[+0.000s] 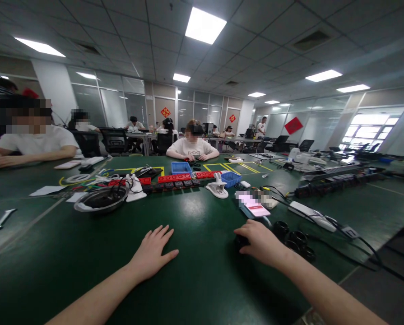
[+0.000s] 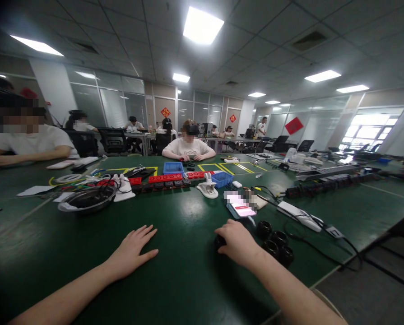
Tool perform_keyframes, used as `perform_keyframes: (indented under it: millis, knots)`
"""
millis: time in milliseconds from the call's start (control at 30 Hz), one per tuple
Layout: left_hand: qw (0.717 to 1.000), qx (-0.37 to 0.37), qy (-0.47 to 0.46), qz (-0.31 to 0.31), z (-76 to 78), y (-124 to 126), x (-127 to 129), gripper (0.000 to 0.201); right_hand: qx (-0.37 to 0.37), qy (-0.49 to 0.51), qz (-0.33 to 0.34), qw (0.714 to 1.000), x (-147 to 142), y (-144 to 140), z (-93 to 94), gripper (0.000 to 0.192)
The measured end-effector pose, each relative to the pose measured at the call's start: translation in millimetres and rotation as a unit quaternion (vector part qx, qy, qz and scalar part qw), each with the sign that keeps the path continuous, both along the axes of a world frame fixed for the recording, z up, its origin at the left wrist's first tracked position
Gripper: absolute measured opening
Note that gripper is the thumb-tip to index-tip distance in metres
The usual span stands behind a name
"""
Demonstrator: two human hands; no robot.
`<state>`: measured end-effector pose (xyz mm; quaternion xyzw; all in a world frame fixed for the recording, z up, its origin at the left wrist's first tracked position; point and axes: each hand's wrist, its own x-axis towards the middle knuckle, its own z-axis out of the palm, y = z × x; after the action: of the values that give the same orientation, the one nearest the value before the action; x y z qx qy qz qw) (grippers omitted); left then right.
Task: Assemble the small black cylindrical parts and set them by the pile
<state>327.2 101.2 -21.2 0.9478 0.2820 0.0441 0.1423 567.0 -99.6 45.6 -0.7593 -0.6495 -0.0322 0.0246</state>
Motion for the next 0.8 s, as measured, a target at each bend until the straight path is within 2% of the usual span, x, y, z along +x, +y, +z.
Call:
perform_keyframes:
  millis: [100, 200, 300, 400, 500, 633, 733, 800]
  knots:
    - [1.0, 0.013, -0.005, 0.001, -1.3, 0, 1, 0.071, 0.011, 0.004, 0.048, 0.999, -35, 39, -4.3, 0.043]
    - [1.0, 0.023, -0.01, 0.002, -2.6, -1, 1, 0.071, 0.028, -0.004, 0.051, 0.998, -58, 82, -8.5, 0.044]
    - [1.0, 0.026, -0.014, 0.001, -4.0, -1, 0, 0.069, 0.049, -0.004, 0.041, 0.998, -64, 118, -12.8, 0.046]
    - [1.0, 0.021, -0.024, -0.001, -5.2, 0, 0, 0.068, 0.057, -0.004, 0.051, 0.997, -59, 140, -16.5, 0.041]
    - [0.999, 0.01, -0.05, 0.004, -4.7, 2, -1, 0.069, 0.067, 0.018, 0.084, 0.994, -56, 146, -19.5, 0.04]
    - [0.99, 0.021, -0.136, 0.018, -0.7, 4, -2, 0.077, 0.076, 0.107, 0.167, 0.977, -63, 138, -23.1, 0.045]
    - [0.984, 0.021, -0.176, 0.003, 2.1, 6, -2, 0.081, 0.069, 0.205, 0.201, 0.955, -63, 131, -27.4, 0.066]
    - [0.982, 0.007, -0.186, -0.01, 3.4, 5, -2, 0.083, 0.038, 0.289, 0.188, 0.938, -55, 128, -32.0, 0.082]
